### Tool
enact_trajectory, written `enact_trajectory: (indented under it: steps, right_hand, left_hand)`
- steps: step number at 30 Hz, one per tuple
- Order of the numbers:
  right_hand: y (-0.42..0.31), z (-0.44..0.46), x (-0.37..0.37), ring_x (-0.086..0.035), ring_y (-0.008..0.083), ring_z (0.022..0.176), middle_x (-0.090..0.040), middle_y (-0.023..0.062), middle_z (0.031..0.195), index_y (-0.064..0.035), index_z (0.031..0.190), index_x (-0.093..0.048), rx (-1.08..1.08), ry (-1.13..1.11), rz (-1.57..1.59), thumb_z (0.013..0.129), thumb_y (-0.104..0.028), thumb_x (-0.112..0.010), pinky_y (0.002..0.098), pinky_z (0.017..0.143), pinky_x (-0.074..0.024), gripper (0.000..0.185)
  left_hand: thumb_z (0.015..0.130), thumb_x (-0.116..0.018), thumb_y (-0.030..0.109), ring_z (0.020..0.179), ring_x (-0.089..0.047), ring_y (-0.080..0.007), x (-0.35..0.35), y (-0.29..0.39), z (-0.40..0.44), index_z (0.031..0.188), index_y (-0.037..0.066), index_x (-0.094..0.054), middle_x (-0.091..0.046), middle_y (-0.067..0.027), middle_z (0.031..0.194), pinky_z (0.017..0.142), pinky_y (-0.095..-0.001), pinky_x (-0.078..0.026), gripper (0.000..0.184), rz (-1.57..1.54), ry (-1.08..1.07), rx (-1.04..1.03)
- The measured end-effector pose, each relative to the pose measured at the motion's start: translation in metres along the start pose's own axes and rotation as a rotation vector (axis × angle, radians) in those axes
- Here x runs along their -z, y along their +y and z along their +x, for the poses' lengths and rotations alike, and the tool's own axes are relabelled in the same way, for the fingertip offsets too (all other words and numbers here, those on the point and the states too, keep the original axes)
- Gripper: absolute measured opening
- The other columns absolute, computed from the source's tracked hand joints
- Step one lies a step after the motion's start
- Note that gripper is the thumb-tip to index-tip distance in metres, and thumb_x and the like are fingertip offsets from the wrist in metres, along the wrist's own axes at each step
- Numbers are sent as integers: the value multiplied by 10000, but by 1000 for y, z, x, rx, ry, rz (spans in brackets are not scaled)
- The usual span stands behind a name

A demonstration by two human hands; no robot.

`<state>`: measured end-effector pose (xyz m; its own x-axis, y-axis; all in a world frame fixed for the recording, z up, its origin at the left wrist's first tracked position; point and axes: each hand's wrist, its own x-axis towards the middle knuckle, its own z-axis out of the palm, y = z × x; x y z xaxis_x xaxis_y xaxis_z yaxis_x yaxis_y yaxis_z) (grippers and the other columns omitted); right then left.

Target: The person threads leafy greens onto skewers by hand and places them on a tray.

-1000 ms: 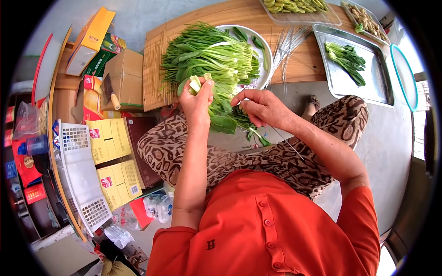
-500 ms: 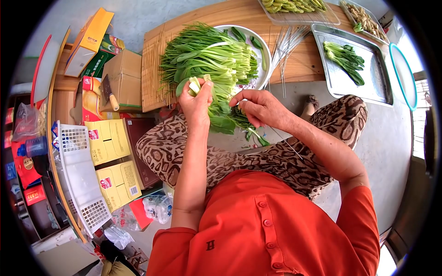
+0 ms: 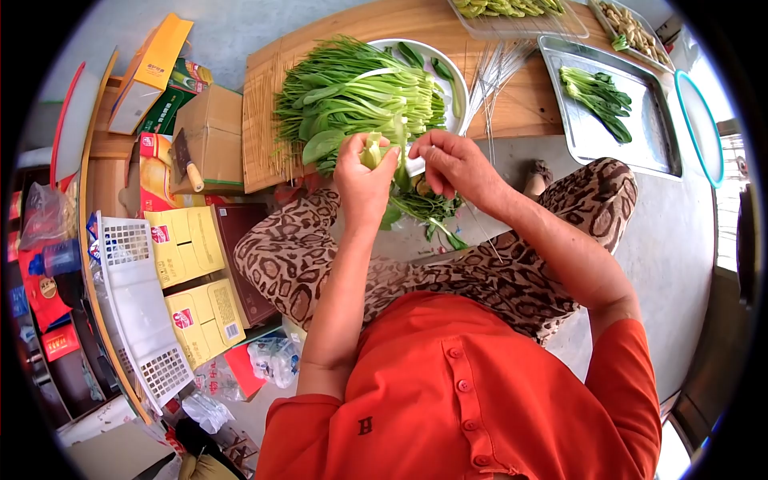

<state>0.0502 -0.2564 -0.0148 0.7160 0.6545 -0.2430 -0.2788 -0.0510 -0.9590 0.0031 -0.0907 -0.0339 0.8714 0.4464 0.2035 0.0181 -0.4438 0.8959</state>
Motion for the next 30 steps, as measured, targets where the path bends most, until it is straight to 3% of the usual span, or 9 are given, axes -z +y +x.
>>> enact_trajectory:
  steps: [3,4,8,12,17,19,21,26,30]
  right_hand:
    - [6,6,2,-376,48,459,-484,-30,564,-44,965,-549,13,67,85,951,-235,-542,223,415,-296,192]
    - [5,5,0,-367,30,481,-476,-53,576,-56,966,-554,57,58,64,940,-208,-570,206,431,-280,155]
    - [6,6,-4,-374,1,538,-511,-78,621,-61,958,-553,145,106,-43,887,-149,-655,185,470,-273,153]
    - [5,5,1,-392,9,550,-530,-61,631,-53,962,-557,96,145,-104,889,-144,-620,193,475,-294,132]
    - [5,5,5,-411,19,526,-519,-46,624,-38,969,-571,70,195,-161,904,-150,-559,206,458,-307,130]
    - [8,9,8,-524,63,610,-613,24,689,-17,939,-615,49,219,-91,825,-168,-564,247,540,-447,196]
    - [8,9,8,-520,61,608,-609,17,692,-18,940,-615,49,216,-104,834,-167,-571,243,540,-442,188]
    - [9,11,12,-502,43,601,-591,-7,692,-26,936,-602,91,159,-67,871,-163,-594,216,525,-413,152]
    - [-1,8,13,-516,32,601,-598,-12,700,-33,940,-581,74,-7,83,912,-159,-590,185,516,-387,129]
  left_hand:
    - [752,-756,102,662,-526,-131,-7,5,-1,832,36,-560,-558,-28,786,607,-268,-435,221,187,31,-165]
    - [709,-701,33,769,-555,-298,-9,14,-5,831,8,-520,-534,-112,853,680,-373,-448,220,164,-31,-84]
    - [738,-672,46,776,-548,-310,-22,18,-10,852,9,-511,-531,-116,851,669,-387,-445,200,183,-60,-178]
    - [733,-687,60,784,-549,-313,-25,21,-13,883,13,-524,-535,-119,860,677,-389,-449,226,164,-72,-162]
    - [714,-743,104,809,-583,-233,-24,10,-14,964,21,-560,-572,-92,900,707,-343,-472,321,-91,-190,96]
    - [727,-739,99,797,-583,-195,-21,13,-14,985,22,-570,-587,-75,906,694,-317,-474,318,-118,-239,133]
    - [741,-735,95,785,-583,-157,-20,12,-15,1006,22,-581,-602,-57,911,680,-292,-476,315,-142,-285,175]
    - [845,-667,53,780,-556,-61,-16,8,-16,1069,12,-603,-617,0,950,662,-225,-459,236,-652,-381,394]
    - [858,-671,80,829,-572,-126,-7,9,-17,1105,23,-574,-604,-12,952,770,-262,-467,271,-848,-463,439]
